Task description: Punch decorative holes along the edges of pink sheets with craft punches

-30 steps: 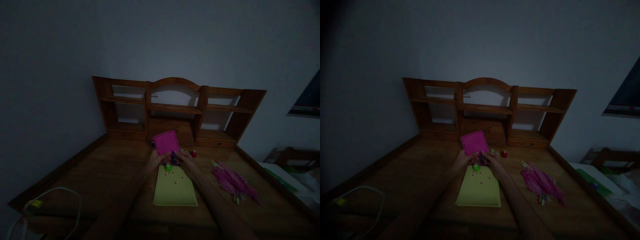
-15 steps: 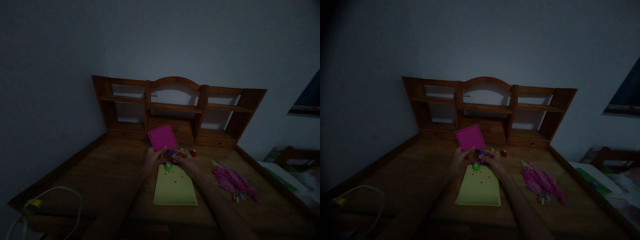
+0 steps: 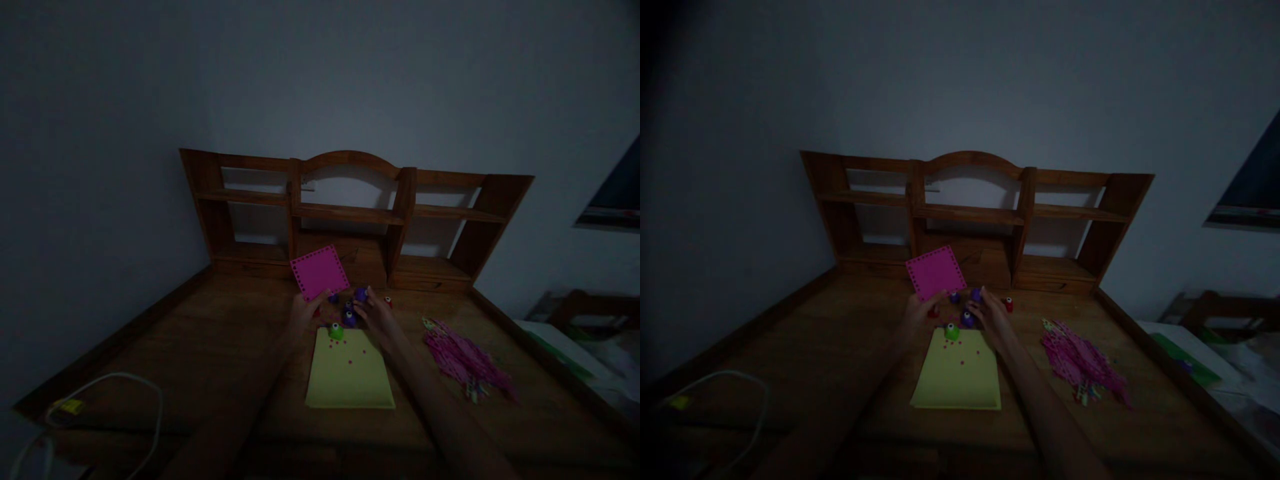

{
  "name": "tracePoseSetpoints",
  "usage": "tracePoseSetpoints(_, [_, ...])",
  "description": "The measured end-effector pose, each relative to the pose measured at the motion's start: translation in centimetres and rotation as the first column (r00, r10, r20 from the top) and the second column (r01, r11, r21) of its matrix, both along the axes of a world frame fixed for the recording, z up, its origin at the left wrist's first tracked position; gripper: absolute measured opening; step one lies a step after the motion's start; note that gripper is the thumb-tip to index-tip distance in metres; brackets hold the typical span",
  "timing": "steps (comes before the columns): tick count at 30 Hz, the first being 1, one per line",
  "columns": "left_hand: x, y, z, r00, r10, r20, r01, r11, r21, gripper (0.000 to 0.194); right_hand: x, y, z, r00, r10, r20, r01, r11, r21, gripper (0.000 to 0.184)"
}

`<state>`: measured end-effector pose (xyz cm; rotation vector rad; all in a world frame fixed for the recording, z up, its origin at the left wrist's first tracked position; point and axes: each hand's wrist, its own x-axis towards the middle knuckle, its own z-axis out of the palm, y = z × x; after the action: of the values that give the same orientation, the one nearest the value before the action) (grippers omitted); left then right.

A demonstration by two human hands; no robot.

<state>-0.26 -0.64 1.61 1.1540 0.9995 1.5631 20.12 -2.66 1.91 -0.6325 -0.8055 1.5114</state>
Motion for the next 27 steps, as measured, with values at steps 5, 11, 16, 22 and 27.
tracePoseSetpoints(5, [0.3, -0.6, 0.4, 0.997, -0.032, -0.065, 0.031, 0.999, -0.006, 0.036, 0.4, 0.2, 0.5, 0.993, 0.088, -0.081, -0.088, 0.996, 0.006, 0.027])
tracePoseSetpoints(11, [0.4, -0.7, 0.2, 0.994, -0.048, -0.1, 0.049, 0.999, 0.011, 0.038, 0.2, -0.3, 0.7, 0.978, 0.146, -0.151, -0.142, 0.989, 0.039, 0.023])
tracePoseSetpoints(16, [-0.2, -0.1, 0.2, 0.992, -0.122, 0.038, 0.122, 0.992, 0.016, 0.046, 0.3, -0.3, 0.8, 0.971, 0.123, -0.207, -0.114, 0.992, 0.055, 0.021])
tracePoseSetpoints(22, [0.3, -0.9, 0.3, 0.955, -0.294, 0.032, 0.293, 0.955, 0.036, 0.046, 0.5, -0.4, 0.9, 0.954, 0.1, -0.281, -0.084, 0.994, 0.069, 0.014])
tracePoseSetpoints(27, [1.3, -1.5, -0.3, 0.934, -0.332, -0.129, 0.344, 0.935, 0.081, 0.042, 0.1, -0.5, 0.9, 0.942, 0.151, -0.299, -0.133, 0.988, 0.081, 0.016])
